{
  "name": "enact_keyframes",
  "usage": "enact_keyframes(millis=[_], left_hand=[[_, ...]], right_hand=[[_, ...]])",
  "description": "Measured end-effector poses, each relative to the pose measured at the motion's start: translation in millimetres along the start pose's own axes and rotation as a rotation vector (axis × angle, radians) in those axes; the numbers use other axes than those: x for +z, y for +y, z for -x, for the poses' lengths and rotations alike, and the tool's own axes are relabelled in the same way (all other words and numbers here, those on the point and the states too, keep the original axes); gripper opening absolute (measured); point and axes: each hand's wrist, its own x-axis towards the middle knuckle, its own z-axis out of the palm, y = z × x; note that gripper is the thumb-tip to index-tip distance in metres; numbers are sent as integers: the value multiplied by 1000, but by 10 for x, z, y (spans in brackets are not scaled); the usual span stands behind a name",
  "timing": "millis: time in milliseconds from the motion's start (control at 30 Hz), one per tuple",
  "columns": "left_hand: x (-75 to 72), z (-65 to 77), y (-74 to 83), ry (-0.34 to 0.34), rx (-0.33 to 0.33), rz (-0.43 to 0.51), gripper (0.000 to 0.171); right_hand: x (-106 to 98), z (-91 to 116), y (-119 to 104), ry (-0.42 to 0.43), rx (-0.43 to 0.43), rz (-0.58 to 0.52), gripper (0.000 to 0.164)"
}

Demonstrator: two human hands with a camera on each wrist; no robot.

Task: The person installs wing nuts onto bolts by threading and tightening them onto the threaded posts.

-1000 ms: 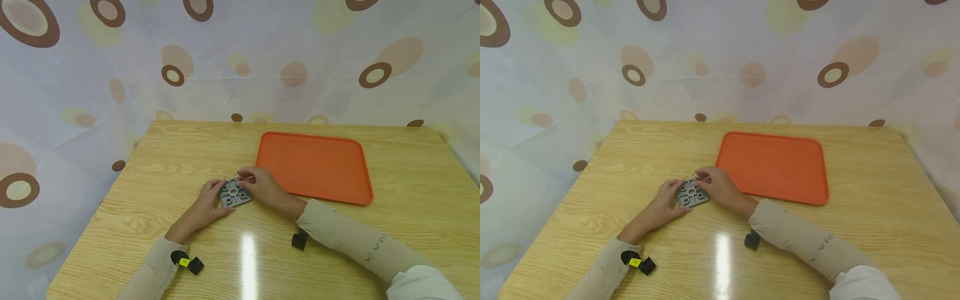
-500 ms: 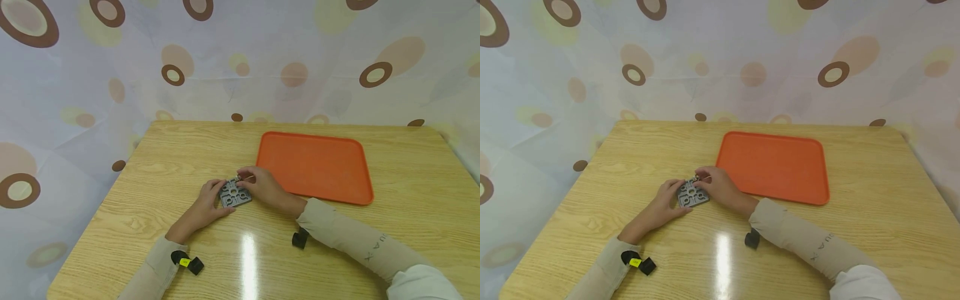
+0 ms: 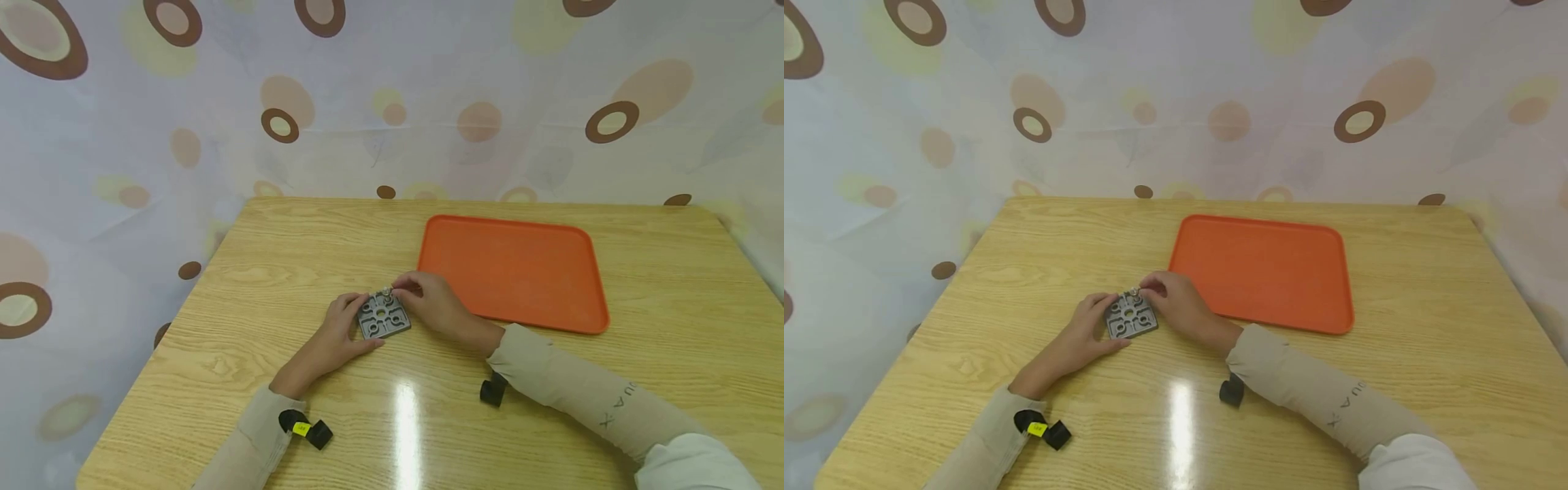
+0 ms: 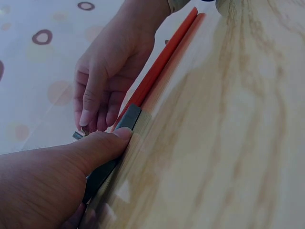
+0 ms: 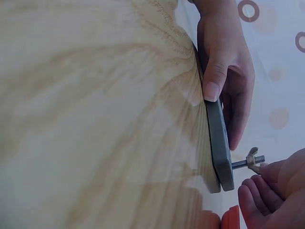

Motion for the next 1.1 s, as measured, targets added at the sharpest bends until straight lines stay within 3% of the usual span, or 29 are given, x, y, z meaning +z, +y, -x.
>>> enact_keyframes(millis=[433,633,833,1100], left_hand=[[-17,-6,18,-1,-4,-10,86],[-16,-6,10,-1,1,-6,86],[-8,-1,-8,-1,6,2,86],[-12,-3,-6,1,20,5,85]], right_hand=[[31,-17,-18,-2,0,39,11],[55,-21,-46,-2,21,16,24],[78,-42,-49,-63,46,-39,36],[78,-46,-62,-69,70,-52,38]])
